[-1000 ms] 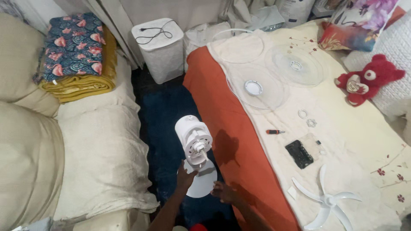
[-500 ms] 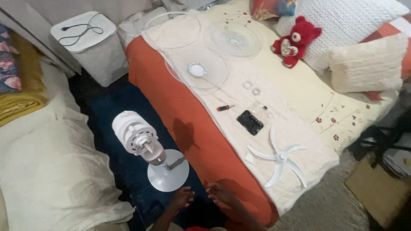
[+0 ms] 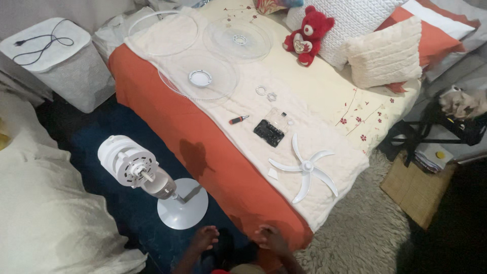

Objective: The person assembles a white pedestal fan on a bed. They attach the fan head to the stand, secure it with a knob, install the fan blades, and fit the front wire cage, tightening it with a nut.

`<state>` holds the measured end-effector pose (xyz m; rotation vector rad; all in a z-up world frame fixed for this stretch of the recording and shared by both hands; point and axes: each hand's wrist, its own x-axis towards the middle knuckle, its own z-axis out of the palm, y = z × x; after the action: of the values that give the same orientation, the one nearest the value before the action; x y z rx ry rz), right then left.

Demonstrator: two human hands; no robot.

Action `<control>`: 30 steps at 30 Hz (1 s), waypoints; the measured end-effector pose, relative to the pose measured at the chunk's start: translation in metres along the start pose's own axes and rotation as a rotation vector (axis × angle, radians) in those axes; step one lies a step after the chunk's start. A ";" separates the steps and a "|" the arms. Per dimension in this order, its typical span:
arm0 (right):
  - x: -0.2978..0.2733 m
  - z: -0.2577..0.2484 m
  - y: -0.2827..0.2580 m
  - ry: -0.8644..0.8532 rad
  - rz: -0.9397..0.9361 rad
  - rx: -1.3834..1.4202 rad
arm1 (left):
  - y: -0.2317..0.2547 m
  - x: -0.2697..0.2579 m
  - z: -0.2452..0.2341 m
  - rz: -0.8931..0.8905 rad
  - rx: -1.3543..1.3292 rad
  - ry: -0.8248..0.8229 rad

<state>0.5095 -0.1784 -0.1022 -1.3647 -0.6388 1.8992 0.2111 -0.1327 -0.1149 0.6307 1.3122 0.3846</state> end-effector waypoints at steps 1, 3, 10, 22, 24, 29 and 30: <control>-0.002 -0.002 0.005 -0.037 0.063 0.102 | -0.003 -0.003 0.001 0.009 -0.009 -0.002; -0.003 -0.012 0.017 -0.041 0.168 0.193 | -0.011 -0.011 0.002 -0.016 -0.097 -0.009; 0.010 -0.057 0.011 -0.023 -0.041 0.065 | -0.072 0.007 0.001 -0.197 -0.106 0.018; 0.060 -0.110 -0.152 0.830 -0.548 -1.135 | -0.059 0.058 0.007 -0.166 -0.387 0.191; 0.072 -0.133 -0.164 0.834 -0.566 -1.294 | -0.048 0.042 0.033 -0.154 -0.401 0.234; 0.102 -0.174 -0.194 0.669 -0.601 -1.482 | -0.022 0.032 0.076 -0.126 -0.416 0.257; 0.106 -0.178 -0.196 0.632 -0.584 -1.489 | -0.022 0.032 0.081 -0.126 -0.421 0.262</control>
<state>0.7068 0.0266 -0.0797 -2.0648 -1.9643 0.2299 0.2948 -0.1475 -0.1424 0.1452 1.4543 0.6343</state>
